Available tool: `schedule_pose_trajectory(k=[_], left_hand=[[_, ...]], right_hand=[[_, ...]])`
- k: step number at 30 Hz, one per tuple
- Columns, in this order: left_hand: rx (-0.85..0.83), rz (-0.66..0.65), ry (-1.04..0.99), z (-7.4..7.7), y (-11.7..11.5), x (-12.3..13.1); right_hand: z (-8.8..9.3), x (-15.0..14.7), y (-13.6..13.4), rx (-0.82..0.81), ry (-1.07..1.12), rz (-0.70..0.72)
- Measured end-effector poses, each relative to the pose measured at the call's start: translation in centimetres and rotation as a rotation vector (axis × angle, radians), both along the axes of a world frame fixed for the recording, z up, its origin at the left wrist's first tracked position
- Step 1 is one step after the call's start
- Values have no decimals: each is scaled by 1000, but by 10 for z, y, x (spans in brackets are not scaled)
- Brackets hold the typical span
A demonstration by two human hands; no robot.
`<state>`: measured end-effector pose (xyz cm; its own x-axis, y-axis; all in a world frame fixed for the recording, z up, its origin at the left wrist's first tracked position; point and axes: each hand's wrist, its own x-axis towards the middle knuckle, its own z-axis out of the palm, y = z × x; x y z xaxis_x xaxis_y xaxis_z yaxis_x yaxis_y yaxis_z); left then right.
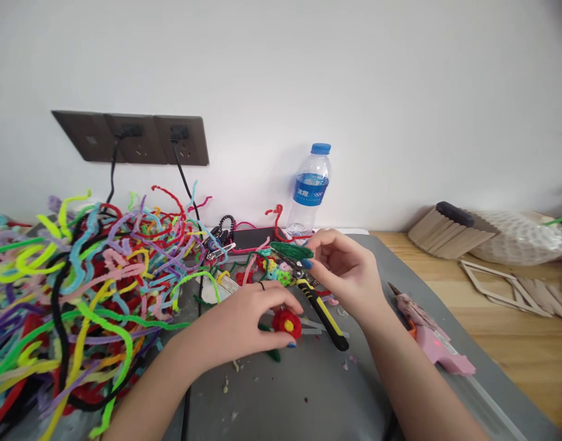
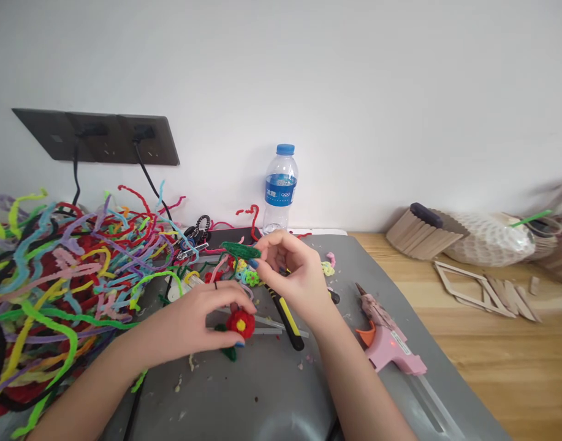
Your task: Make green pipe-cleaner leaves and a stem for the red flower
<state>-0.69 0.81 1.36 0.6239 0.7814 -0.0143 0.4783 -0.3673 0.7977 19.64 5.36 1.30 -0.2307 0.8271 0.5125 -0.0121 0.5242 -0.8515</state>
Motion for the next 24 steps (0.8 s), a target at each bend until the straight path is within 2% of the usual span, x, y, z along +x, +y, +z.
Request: schedule_pose_trajectory(k=[3, 6, 9, 12, 18, 24], left_hand=[[-6, 33, -21, 10, 2, -9], [-85, 1, -6, 15, 1, -12], [-155, -70, 16, 13, 1, -11], [-145, -115, 82, 9, 1, -9], [-190, -101, 134, 6, 1, -9], [-166, -135, 162, 7, 1, -8]], right_hand=[[1, -1, 0, -6, 7, -2], [1, -1, -1, -13, 8, -7], [1, 0, -1, -22, 6, -8], [1, 0, -1, -25, 3, -8], [1, -1, -1, -30, -1, -12], [2, 0, -1, -43, -1, -13]])
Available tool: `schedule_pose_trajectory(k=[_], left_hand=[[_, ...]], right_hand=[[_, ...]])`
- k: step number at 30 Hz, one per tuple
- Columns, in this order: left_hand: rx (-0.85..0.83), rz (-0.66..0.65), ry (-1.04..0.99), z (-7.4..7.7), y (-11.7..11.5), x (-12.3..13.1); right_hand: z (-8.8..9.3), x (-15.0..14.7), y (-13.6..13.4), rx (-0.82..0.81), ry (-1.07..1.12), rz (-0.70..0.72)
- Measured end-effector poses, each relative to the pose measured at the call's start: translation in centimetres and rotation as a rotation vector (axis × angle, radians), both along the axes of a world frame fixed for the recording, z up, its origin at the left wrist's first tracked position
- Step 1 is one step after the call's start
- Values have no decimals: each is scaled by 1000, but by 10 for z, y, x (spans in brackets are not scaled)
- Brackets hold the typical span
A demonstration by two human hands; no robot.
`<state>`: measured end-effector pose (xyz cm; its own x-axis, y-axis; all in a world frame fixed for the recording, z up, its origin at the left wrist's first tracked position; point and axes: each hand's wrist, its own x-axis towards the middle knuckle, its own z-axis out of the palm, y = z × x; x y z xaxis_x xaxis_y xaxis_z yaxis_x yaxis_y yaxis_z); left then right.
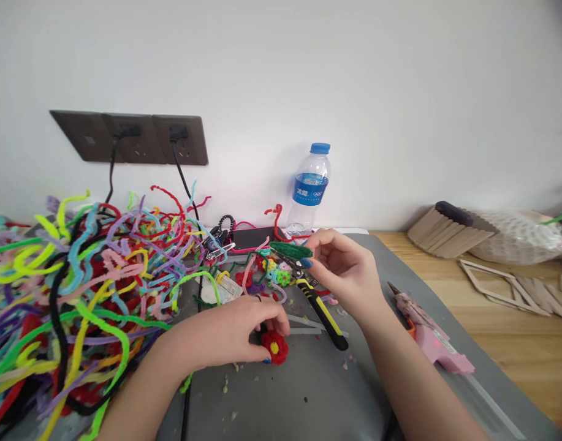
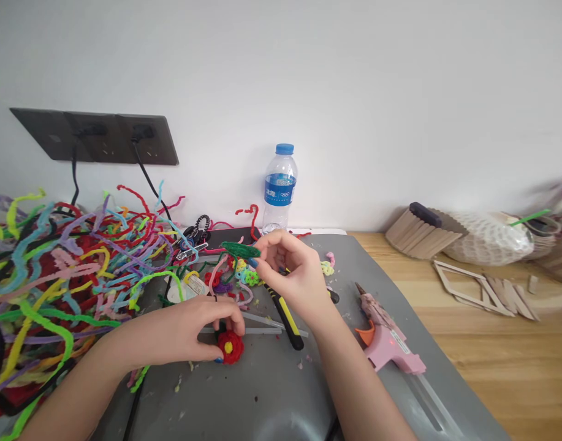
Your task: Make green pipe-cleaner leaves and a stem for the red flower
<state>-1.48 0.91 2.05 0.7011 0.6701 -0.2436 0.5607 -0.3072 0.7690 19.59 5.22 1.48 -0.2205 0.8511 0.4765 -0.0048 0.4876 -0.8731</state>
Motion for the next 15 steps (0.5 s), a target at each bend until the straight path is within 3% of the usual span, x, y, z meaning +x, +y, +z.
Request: schedule_pose_trajectory(k=[6, 15], left_hand=[[11, -7, -106, 0, -1, 1], [-30, 1, -45, -6, -1, 3]], right_hand=[[1, 0, -1, -6, 2, -9], [1, 0, 0, 3, 6, -6]])
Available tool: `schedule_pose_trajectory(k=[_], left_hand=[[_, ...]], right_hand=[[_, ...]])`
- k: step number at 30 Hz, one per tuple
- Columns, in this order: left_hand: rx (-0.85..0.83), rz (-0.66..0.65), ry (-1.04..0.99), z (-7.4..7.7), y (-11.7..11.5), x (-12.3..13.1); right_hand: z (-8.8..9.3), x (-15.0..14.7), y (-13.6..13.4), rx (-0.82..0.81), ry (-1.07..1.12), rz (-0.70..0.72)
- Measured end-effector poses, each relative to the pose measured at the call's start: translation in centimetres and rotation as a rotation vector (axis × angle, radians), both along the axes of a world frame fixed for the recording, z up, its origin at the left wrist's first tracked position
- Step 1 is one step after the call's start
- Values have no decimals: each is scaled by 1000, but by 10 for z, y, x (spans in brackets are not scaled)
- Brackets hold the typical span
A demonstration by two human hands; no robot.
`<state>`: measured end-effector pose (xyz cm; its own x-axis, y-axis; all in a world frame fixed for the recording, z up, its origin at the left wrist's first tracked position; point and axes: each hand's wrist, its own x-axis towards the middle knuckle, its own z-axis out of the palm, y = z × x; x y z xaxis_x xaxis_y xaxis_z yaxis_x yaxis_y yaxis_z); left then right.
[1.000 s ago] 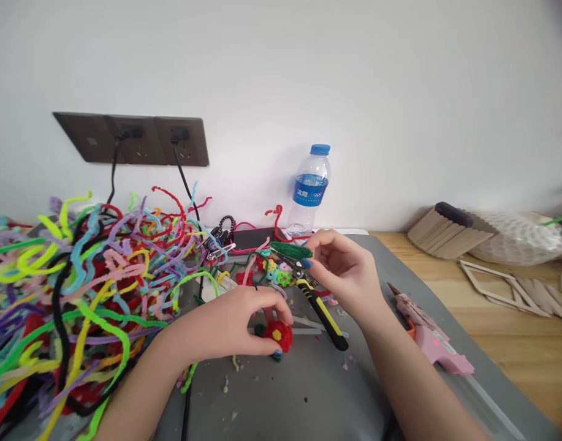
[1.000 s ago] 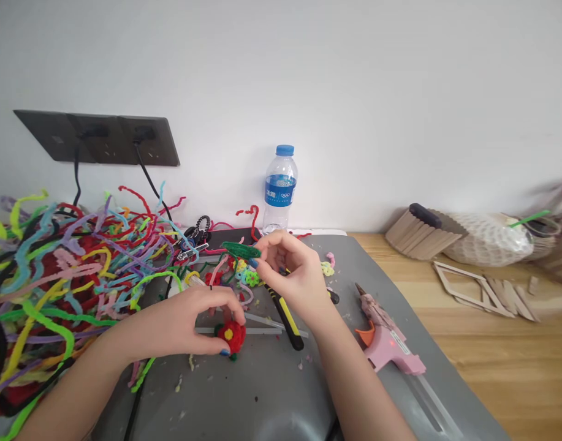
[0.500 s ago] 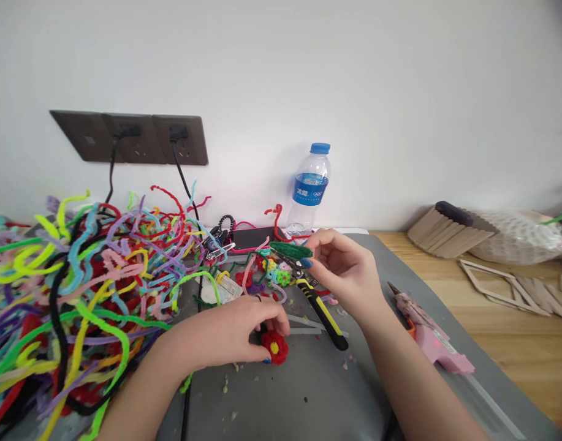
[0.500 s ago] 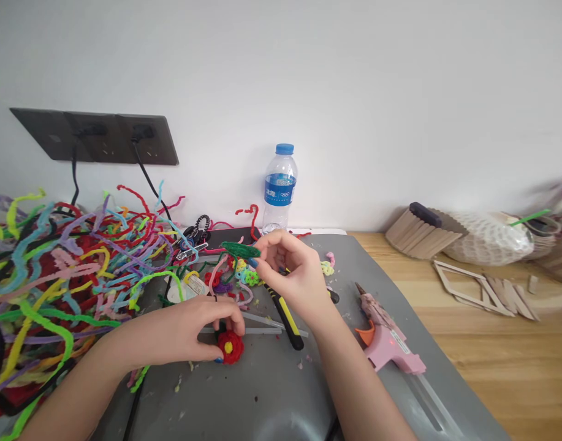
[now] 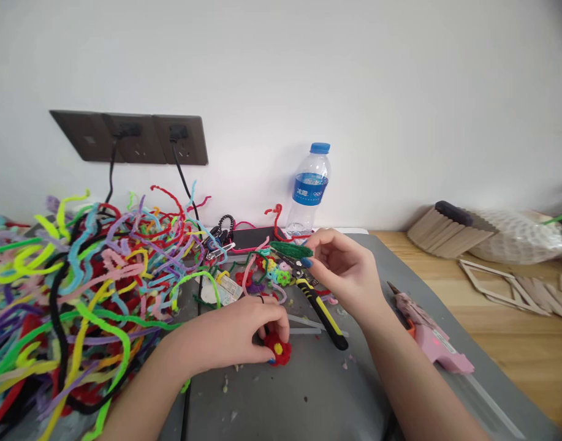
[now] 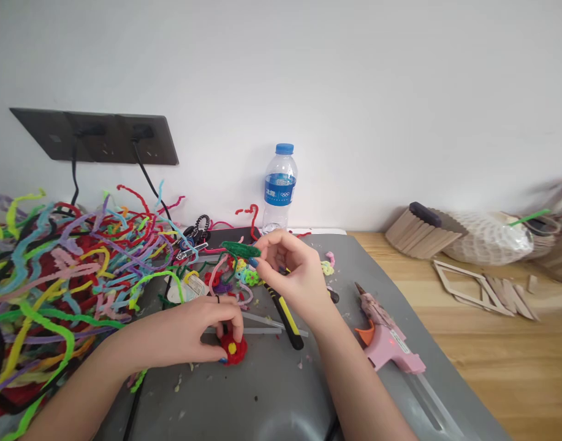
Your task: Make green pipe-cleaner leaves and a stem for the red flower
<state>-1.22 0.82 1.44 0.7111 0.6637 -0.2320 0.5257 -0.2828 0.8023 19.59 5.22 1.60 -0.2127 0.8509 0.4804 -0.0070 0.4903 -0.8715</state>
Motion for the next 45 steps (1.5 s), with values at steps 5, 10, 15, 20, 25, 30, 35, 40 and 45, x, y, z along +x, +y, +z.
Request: schedule_pose_trajectory(k=[5, 10, 15, 20, 25, 30, 35, 40, 45], left_hand=[[13, 31, -111, 4, -1, 4], [31, -24, -3, 2, -1, 7], [53, -28, 28, 1, -2, 8], [51, 25, 0, 5, -3, 6], [45, 18, 43, 4, -3, 5], [78, -4, 70, 1, -3, 6], [79, 4, 67, -1, -4, 6], [102, 16, 96, -2, -6, 7], [97, 17, 118, -2, -7, 8]], right_hand=[[0, 0, -1, -5, -1, -15], [0, 0, 0, -4, 3, 0], [-1, 0, 0, -4, -1, -5], [-1, 1, 0, 2, 5, 2], [-1, 1, 1, 2, 0, 1], [-1, 1, 1, -6, -10, -16], [-2, 1, 1, -4, -15, -14], [-2, 1, 0, 1, -12, -7], [-3, 1, 0, -4, -11, 7]])
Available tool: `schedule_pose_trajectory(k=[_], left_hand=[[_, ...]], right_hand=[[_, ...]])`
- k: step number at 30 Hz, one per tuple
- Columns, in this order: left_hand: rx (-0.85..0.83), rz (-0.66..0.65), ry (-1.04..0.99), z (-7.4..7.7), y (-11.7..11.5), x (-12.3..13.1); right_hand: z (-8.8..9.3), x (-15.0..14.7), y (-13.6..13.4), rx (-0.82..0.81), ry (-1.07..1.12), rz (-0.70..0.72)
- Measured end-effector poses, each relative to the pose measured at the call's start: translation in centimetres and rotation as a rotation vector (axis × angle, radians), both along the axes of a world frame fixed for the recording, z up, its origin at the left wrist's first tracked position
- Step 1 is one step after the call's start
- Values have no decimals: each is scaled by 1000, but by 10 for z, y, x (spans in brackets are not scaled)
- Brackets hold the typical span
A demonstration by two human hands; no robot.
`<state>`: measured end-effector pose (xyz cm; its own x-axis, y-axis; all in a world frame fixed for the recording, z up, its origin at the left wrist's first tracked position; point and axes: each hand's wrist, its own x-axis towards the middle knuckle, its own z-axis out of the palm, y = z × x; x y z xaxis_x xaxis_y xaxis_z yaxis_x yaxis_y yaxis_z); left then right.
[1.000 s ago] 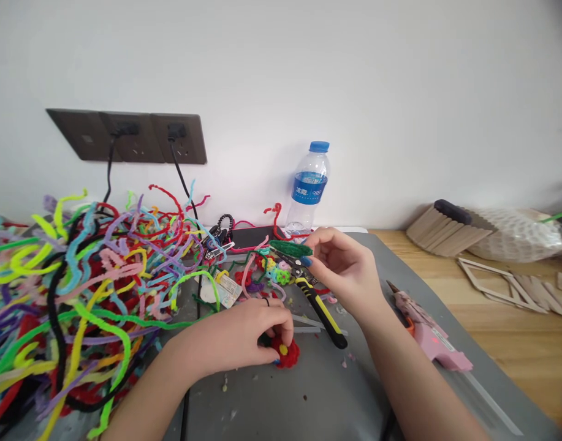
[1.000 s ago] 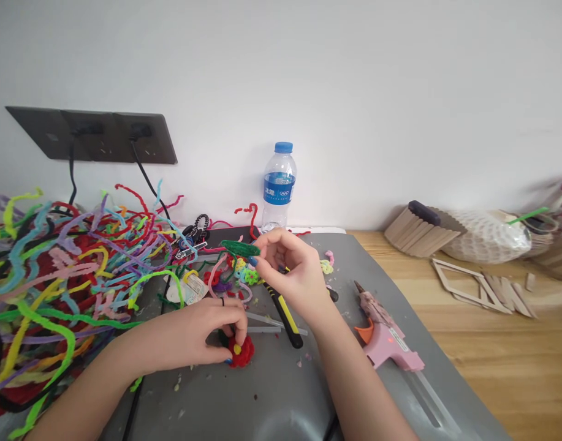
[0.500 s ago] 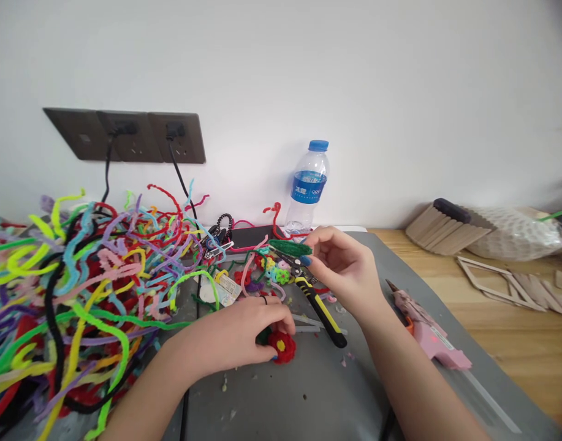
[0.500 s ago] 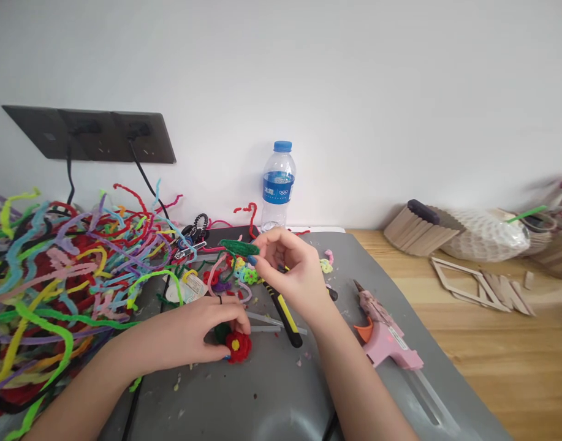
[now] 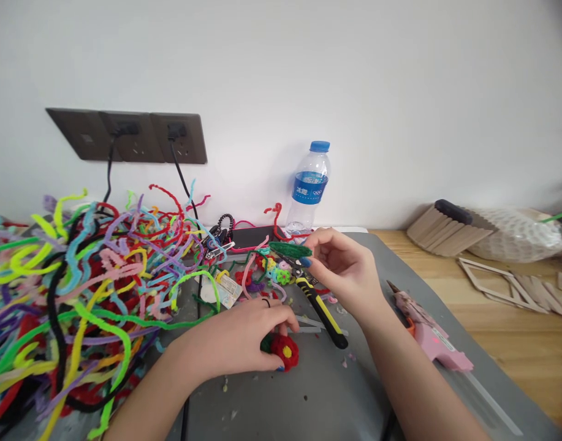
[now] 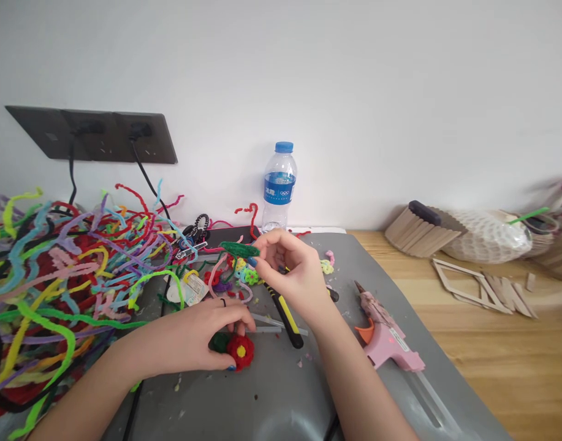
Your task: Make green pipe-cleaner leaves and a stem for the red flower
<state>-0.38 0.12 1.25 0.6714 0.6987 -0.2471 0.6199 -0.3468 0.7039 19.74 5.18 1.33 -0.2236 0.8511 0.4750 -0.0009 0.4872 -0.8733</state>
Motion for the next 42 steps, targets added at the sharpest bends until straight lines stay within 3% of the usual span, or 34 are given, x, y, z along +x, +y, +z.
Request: schedule_pose_trajectory(k=[15, 18, 21, 26, 34, 42], left_hand=[[48, 22, -3, 4, 0, -2], [138, 113, -77, 3, 3, -4], [208, 306, -194, 3, 9, -4], [202, 530, -409, 7, 16, -5], [-4, 643, -714, 4, 18, -7], [127, 663, -726, 5, 18, -10]], right_hand=[[-2, 0, 0, -18, 3, 23], [-1, -1, 0, -32, 8, 33], [0, -2, -1, -23, 18, 49], [3, -4, -2, 3, 10, 72], [2, -5, -3, -2, -36, 97], [-2, -6, -2, -42, -57, 116]])
